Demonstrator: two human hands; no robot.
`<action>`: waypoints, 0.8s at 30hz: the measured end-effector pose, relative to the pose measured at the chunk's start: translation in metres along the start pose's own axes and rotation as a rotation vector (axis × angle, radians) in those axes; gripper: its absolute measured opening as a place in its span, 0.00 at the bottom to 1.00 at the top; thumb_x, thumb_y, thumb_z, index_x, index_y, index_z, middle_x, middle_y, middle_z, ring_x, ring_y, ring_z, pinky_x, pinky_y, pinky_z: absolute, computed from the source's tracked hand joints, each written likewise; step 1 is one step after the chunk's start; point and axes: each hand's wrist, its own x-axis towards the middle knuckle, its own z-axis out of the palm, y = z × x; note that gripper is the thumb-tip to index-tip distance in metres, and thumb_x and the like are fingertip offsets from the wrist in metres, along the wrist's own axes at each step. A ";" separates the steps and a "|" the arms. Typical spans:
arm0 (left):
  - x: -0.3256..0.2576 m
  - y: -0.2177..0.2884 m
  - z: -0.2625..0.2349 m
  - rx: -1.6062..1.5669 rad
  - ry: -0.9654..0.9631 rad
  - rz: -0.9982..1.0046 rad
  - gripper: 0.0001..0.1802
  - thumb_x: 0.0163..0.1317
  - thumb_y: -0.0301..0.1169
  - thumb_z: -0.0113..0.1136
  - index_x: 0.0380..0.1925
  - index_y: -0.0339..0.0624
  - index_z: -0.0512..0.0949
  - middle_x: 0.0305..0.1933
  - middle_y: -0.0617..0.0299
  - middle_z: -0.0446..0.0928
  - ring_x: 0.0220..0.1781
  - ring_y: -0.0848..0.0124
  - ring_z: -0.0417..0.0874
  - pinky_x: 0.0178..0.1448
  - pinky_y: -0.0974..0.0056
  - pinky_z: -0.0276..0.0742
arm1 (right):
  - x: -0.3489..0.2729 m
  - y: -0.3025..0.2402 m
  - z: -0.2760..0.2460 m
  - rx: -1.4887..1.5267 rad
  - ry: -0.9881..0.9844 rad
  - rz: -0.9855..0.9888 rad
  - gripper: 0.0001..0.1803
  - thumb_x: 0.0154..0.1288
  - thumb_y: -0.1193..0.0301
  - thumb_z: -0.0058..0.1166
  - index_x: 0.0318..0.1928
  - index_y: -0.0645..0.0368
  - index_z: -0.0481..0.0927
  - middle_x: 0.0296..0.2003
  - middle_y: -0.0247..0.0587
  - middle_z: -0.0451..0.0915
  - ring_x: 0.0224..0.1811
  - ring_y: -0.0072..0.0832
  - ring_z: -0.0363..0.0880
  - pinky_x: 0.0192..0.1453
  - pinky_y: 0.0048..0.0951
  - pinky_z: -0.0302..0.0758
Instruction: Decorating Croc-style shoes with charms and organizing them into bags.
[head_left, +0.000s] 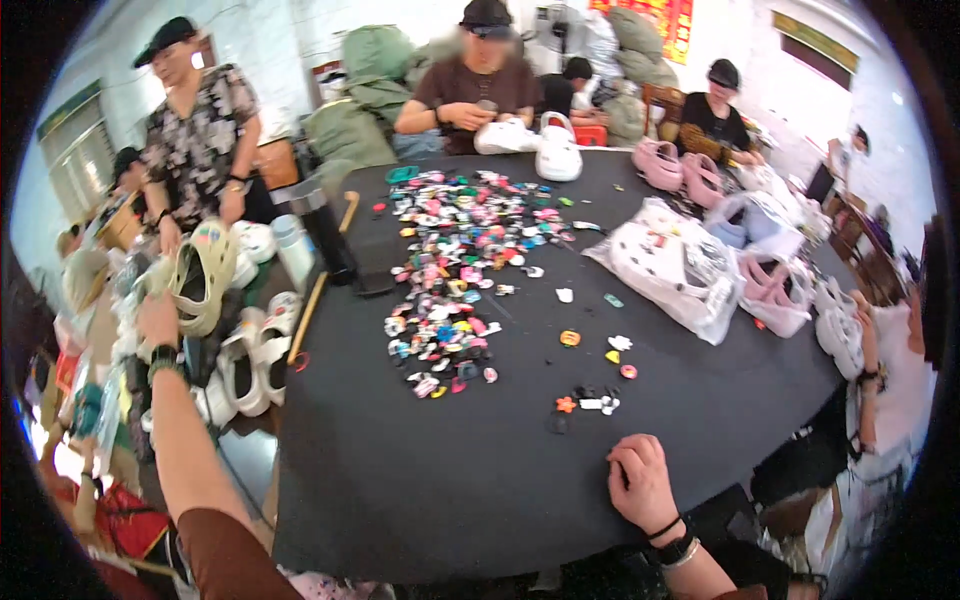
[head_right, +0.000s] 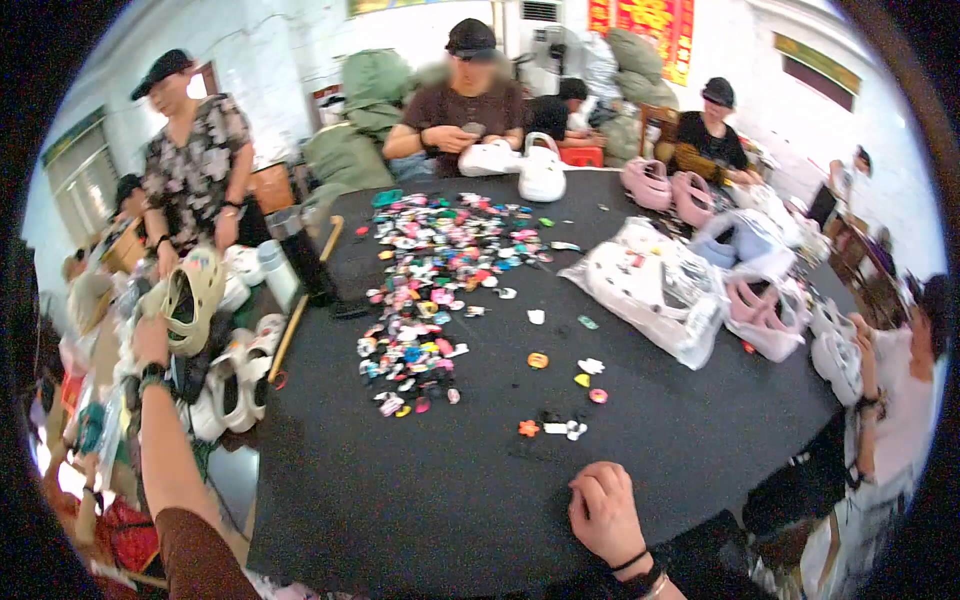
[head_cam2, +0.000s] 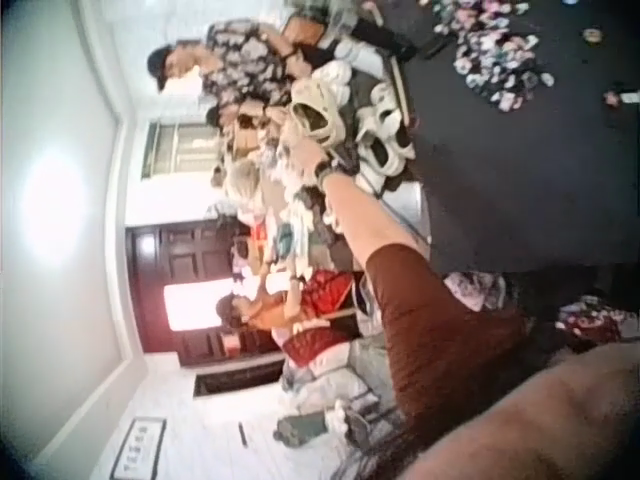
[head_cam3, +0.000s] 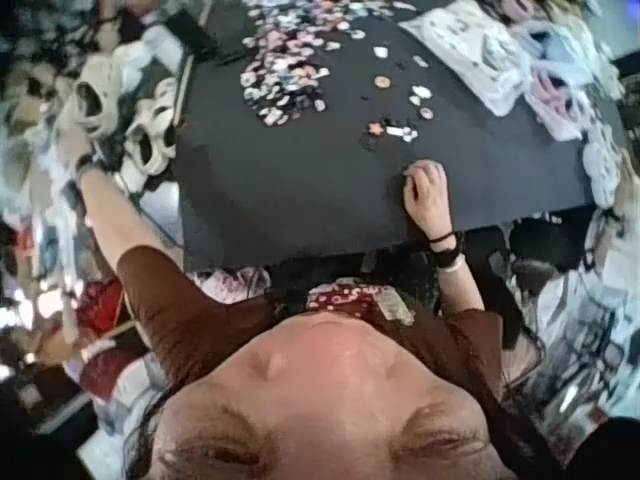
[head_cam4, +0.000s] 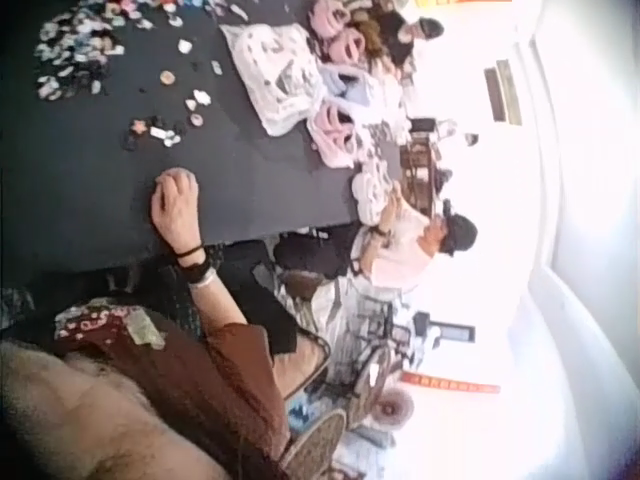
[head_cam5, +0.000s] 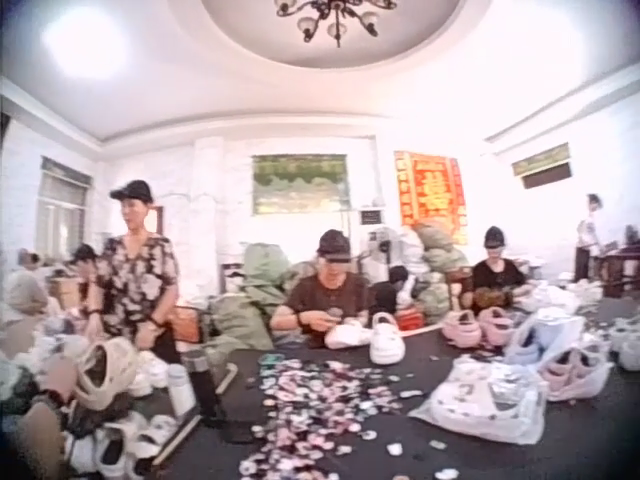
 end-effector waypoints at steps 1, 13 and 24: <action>-0.021 0.014 0.014 -0.030 -0.012 -0.070 0.33 0.67 0.53 0.49 0.57 0.33 0.75 0.58 0.38 0.76 0.61 0.44 0.75 0.64 0.48 0.70 | 0.002 0.002 0.003 -0.008 0.000 0.009 0.10 0.50 0.82 0.58 0.35 0.60 0.76 0.39 0.43 0.75 0.48 0.43 0.75 0.54 0.41 0.72; -0.137 0.034 0.007 -0.549 -0.224 0.128 0.33 0.62 0.38 0.60 0.66 0.40 0.67 0.71 0.35 0.60 0.73 0.38 0.58 0.75 0.45 0.54 | -0.006 0.008 0.004 0.003 -0.004 -0.031 0.06 0.56 0.78 0.57 0.36 0.60 0.76 0.41 0.42 0.75 0.48 0.41 0.74 0.53 0.39 0.71; -0.386 0.195 -0.233 -0.807 -0.422 0.421 0.31 0.59 0.32 0.63 0.64 0.41 0.69 0.76 0.41 0.52 0.79 0.39 0.45 0.76 0.39 0.45 | -0.013 0.023 0.012 0.051 0.078 -0.089 0.08 0.56 0.76 0.57 0.38 0.59 0.77 0.41 0.42 0.76 0.49 0.41 0.73 0.55 0.40 0.71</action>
